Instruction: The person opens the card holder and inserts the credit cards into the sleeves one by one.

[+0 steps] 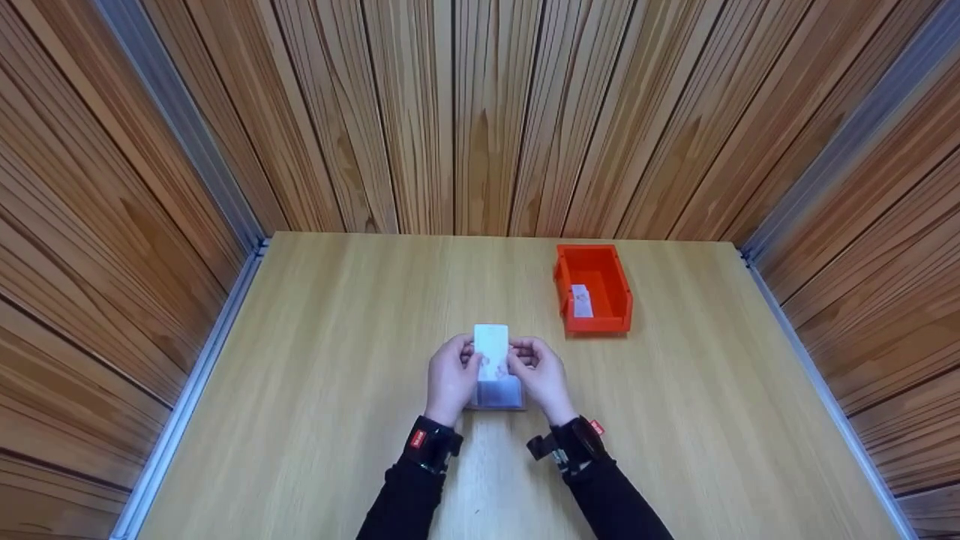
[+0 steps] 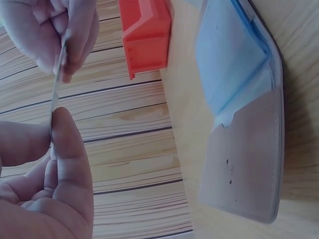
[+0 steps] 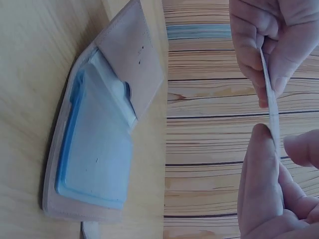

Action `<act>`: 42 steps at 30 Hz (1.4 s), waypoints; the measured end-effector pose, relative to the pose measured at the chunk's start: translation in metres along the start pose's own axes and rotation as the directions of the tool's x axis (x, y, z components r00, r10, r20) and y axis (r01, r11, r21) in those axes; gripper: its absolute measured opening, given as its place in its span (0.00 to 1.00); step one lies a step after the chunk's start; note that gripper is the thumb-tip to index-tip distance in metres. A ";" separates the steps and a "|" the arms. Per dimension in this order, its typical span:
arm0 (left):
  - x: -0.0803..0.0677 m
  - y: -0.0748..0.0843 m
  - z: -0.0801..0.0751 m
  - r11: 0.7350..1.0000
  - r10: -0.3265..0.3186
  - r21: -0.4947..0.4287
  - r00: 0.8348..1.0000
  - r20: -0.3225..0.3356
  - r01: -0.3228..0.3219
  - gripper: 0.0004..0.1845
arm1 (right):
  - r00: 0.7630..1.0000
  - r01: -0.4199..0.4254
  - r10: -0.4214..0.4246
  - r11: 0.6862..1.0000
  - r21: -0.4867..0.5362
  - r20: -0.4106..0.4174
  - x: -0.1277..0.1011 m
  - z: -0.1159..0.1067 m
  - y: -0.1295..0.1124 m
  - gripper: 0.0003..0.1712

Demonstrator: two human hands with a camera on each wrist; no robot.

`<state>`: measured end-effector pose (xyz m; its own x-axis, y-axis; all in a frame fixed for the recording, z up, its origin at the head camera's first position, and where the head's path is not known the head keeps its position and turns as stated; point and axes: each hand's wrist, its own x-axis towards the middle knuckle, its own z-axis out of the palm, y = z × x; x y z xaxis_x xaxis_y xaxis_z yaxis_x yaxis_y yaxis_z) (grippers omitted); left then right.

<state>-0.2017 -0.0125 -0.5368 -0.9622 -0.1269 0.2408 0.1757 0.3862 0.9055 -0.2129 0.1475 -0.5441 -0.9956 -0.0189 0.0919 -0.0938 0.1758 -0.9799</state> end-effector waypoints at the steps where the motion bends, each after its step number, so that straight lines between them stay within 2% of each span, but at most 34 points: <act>1: 0.000 0.000 0.000 1.000 0.001 0.005 1.000 -0.004 -0.001 0.15 | 1.000 0.016 -0.016 1.000 0.003 -0.001 0.001 -0.001 0.003 0.16; 3: 0.001 -0.001 -0.001 1.000 0.003 0.011 1.000 -0.009 -0.002 0.15 | 0.999 0.043 -0.043 0.999 -0.021 -0.005 0.003 -0.004 0.006 0.16; 6: 0.002 -0.003 -0.001 1.000 -0.014 0.016 1.000 -0.005 0.014 0.16 | 0.997 0.072 -0.074 0.990 -0.119 -0.015 0.004 -0.008 0.009 0.16; 11: 0.001 -0.007 -0.002 0.998 -0.047 0.031 0.999 0.008 0.046 0.16 | 0.994 0.110 -0.109 0.952 -0.285 0.020 0.004 -0.013 0.013 0.14; 15: 0.001 -0.010 -0.002 0.997 -0.052 0.054 0.999 0.004 0.052 0.15 | 0.993 0.119 -0.105 0.911 -0.394 0.058 0.003 -0.014 0.017 0.14; 21: 0.001 -0.015 -0.001 0.994 -0.058 0.088 0.998 -0.008 0.058 0.15 | 0.990 0.139 -0.103 0.827 -0.545 0.096 0.002 -0.014 0.024 0.14; 23: 0.001 -0.017 -0.001 0.993 -0.062 0.096 0.998 -0.011 0.062 0.15 | 0.988 0.150 -0.104 0.807 -0.572 0.112 0.002 -0.014 0.026 0.14; 28: 0.000 -0.022 -0.001 0.991 -0.075 0.114 0.997 -0.008 0.075 0.15 | 0.990 0.122 -0.056 0.784 -0.608 0.126 0.004 -0.014 0.031 0.14; 34: 0.001 -0.025 -0.001 0.985 -0.137 0.109 0.990 0.005 0.136 0.16 | 0.991 0.084 0.001 0.773 -0.629 0.133 0.007 -0.014 0.037 0.16; 37: 0.001 -0.026 0.000 0.979 -0.177 0.105 0.984 0.018 0.174 0.16 | 0.990 0.093 0.000 0.754 -0.650 0.141 0.008 -0.014 0.039 0.16; 42: 0.002 -0.030 -0.001 0.979 -0.173 0.116 0.985 0.013 0.170 0.14 | 0.988 0.097 0.013 0.725 -0.682 0.155 0.009 -0.014 0.040 0.16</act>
<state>-0.2084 -0.0246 -0.5630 -0.9808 -0.1795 0.0762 -0.0158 0.4627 0.8864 -0.2255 0.1681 -0.5804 -0.9843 -0.1691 0.0502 -0.1665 0.7967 -0.5810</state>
